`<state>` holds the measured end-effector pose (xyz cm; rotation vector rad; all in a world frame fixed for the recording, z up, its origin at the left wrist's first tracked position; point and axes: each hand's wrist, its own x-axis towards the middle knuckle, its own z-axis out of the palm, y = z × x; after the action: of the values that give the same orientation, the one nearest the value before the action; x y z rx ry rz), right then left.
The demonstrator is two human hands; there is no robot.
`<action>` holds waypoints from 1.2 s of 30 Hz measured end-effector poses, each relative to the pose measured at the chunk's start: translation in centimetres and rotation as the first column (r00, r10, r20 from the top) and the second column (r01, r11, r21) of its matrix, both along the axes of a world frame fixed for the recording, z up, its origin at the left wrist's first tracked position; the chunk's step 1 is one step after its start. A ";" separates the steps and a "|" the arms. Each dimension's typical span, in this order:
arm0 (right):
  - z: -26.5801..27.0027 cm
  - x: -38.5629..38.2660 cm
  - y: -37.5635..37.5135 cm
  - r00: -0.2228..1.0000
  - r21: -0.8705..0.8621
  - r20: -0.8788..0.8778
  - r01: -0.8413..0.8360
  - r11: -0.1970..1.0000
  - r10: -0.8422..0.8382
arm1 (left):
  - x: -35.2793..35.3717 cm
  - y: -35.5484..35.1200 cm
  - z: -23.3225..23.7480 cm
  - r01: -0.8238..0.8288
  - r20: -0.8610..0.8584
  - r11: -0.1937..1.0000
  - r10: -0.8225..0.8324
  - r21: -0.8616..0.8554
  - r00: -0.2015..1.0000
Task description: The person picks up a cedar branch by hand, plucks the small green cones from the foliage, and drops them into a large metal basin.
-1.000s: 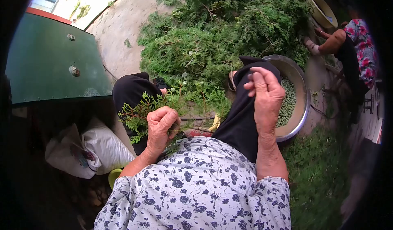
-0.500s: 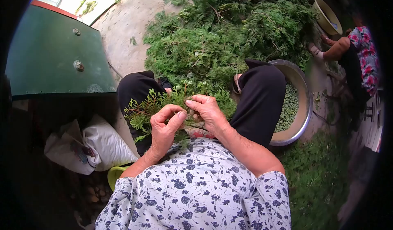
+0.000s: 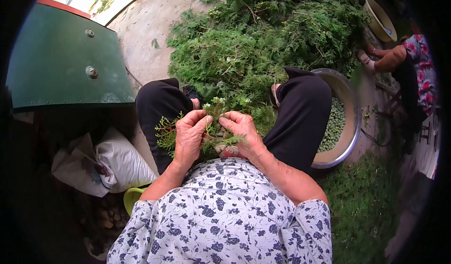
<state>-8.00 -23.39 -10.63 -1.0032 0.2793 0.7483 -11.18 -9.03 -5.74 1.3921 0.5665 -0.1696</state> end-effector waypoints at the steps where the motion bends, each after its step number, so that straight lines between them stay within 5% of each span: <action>1: -0.1 0.1 -0.1 1.000 0.000 -0.001 0.002 1.000 -0.002 | 0.0 0.0 0.1 0.002 -0.001 1.000 -0.002 0.000 1.000; 4: -0.5 0.4 -0.2 1.000 -0.028 0.006 -0.020 0.999 0.020 | -0.1 -0.1 0.0 0.042 0.094 0.993 -0.032 -0.107 0.995; 7: -0.9 0.5 0.2 0.995 -0.133 0.033 -0.090 0.987 0.095 | 0.2 -0.5 -1.0 0.038 0.129 0.995 -0.026 -0.091 0.991; 9: -1.1 0.5 0.6 0.943 -0.310 0.251 -0.134 0.941 0.217 | 0.4 -0.7 -1.5 0.053 0.162 0.999 -0.051 -0.005 0.985; 13: 0.2 0.6 0.6 0.930 -0.375 0.288 -0.111 0.920 0.229 | 0.5 -0.2 -1.8 0.069 0.146 0.997 -0.072 0.031 0.987; 16: 1.3 0.5 0.2 0.967 -0.381 0.223 -0.031 0.924 0.124 | 0.5 -0.3 -1.8 0.040 0.139 0.999 -0.043 0.024 0.989; 19: 2.1 0.6 -0.2 0.909 -0.306 0.412 0.197 0.931 -0.057 | 0.5 -0.4 -2.0 0.011 0.131 1.000 -0.011 -0.006 0.991; 22: 1.8 0.9 -0.1 0.803 -0.363 0.592 0.192 0.912 0.067 | 0.5 -0.5 -2.1 0.053 0.131 0.998 -0.057 0.040 0.990; 27: 2.1 1.1 0.0 0.829 -0.345 0.552 0.134 0.929 0.086 | 0.4 -0.1 -1.2 0.144 0.149 0.980 -0.163 0.135 0.975; 29: 1.9 1.2 -0.6 0.995 0.027 0.097 0.013 1.000 -0.015 | 0.3 0.3 -1.0 0.175 0.121 0.976 -0.191 0.133 0.974; 32: 0.4 1.9 -1.5 0.998 0.221 -0.002 0.055 0.974 -0.056 | 0.0 0.4 -1.0 0.203 0.099 0.974 -0.212 0.098 0.972; 36: 1.8 2.7 -1.4 0.996 0.233 -0.050 0.085 0.969 -0.075 | -0.1 0.3 -0.8 0.285 0.189 0.941 -0.318 0.182 0.929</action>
<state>-5.26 -24.82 -8.86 -0.7484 0.2583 0.7113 -11.28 -8.76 -6.57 1.6198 0.1822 -0.2229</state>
